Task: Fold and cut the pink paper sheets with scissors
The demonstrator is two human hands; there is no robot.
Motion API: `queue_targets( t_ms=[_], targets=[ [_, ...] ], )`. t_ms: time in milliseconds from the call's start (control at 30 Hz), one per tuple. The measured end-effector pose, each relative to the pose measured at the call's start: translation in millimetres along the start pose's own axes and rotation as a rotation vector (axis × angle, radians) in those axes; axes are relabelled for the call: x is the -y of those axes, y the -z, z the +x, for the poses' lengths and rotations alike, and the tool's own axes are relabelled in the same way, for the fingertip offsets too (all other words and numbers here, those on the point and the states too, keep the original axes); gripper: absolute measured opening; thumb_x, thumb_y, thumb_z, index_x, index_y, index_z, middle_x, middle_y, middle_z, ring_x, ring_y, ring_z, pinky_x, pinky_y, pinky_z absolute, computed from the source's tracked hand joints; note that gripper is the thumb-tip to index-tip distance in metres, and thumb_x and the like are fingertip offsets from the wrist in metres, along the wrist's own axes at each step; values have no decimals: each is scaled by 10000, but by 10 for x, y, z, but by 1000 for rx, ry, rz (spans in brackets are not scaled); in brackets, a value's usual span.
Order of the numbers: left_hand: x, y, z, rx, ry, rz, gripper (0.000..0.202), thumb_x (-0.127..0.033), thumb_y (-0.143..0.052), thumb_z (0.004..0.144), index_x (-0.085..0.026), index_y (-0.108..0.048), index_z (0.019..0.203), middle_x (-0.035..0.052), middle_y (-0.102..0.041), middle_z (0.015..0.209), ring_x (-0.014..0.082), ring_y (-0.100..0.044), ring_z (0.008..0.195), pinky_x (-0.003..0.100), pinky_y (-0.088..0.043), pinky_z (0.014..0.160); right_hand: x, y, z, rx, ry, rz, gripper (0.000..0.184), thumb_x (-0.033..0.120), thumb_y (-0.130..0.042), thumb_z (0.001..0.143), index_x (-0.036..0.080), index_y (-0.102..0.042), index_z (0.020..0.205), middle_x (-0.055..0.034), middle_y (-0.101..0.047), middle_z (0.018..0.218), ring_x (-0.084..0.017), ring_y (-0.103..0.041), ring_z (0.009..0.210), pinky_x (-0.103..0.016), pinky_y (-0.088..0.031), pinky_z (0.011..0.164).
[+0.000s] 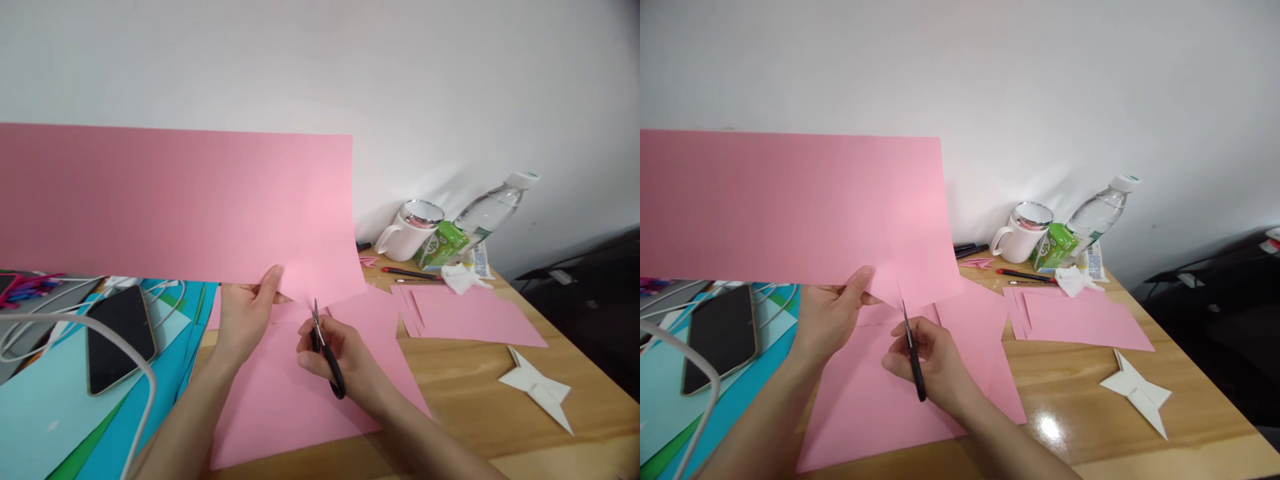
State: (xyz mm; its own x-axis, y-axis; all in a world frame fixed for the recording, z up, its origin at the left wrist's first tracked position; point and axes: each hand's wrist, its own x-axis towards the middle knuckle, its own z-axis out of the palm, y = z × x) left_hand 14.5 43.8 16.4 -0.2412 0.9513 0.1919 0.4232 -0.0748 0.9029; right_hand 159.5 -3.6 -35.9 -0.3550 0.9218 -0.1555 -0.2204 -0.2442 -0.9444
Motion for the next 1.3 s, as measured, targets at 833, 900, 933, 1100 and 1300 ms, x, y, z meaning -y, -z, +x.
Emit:
queue_targets(
  t_ms=[833, 900, 933, 1100, 1300],
  targets=[
    [-10, -2, -10, -15, 26, 9, 382, -354, -602, 766, -143, -652, 452, 6, -586, 387, 117, -542, 386, 189, -407, 394, -29, -5, 23, -53, -17, 2, 359, 334, -821, 575, 196, -569, 790, 58, -493, 627, -93, -427, 572, -234, -344, 554],
    [-9, 0, -8, -9, 28, 4, 385, -352, -601, 765, -143, -645, 444, 11, -590, 394, 123, -548, 392, 193, -408, 393, -13, -15, 26, -63, -28, -5, 364, 351, -820, 563, 198, -565, 774, 60, -486, 610, -93, -420, 561, -235, -346, 545],
    [-8, 1, -8, -8, 27, 2, 388, -353, -601, 764, -143, -642, 441, 14, -593, 399, 125, -550, 396, 194, -409, 394, -4, -20, 26, -70, -35, -11, 367, 361, -819, 559, 200, -564, 767, 61, -482, 604, -94, -419, 558, -237, -347, 542],
    [-2, 3, -15, -24, 27, 12, 395, -362, -595, 764, -135, -646, 444, 13, -573, 380, 119, -533, 375, 191, -389, 371, 4, -25, 21, -89, -44, -14, 356, 356, -814, 560, 195, -562, 755, 67, -467, 582, -87, -402, 540, -234, -342, 534],
    [9, -14, -4, -31, 5, 4, 388, -341, -595, 768, -145, -641, 436, 13, -598, 414, 122, -558, 419, 194, -429, 432, 14, -33, 17, -105, -50, 7, 338, 321, -818, 550, 185, -569, 733, 73, -462, 555, -78, -376, 516, -225, -312, 511]
  ],
)
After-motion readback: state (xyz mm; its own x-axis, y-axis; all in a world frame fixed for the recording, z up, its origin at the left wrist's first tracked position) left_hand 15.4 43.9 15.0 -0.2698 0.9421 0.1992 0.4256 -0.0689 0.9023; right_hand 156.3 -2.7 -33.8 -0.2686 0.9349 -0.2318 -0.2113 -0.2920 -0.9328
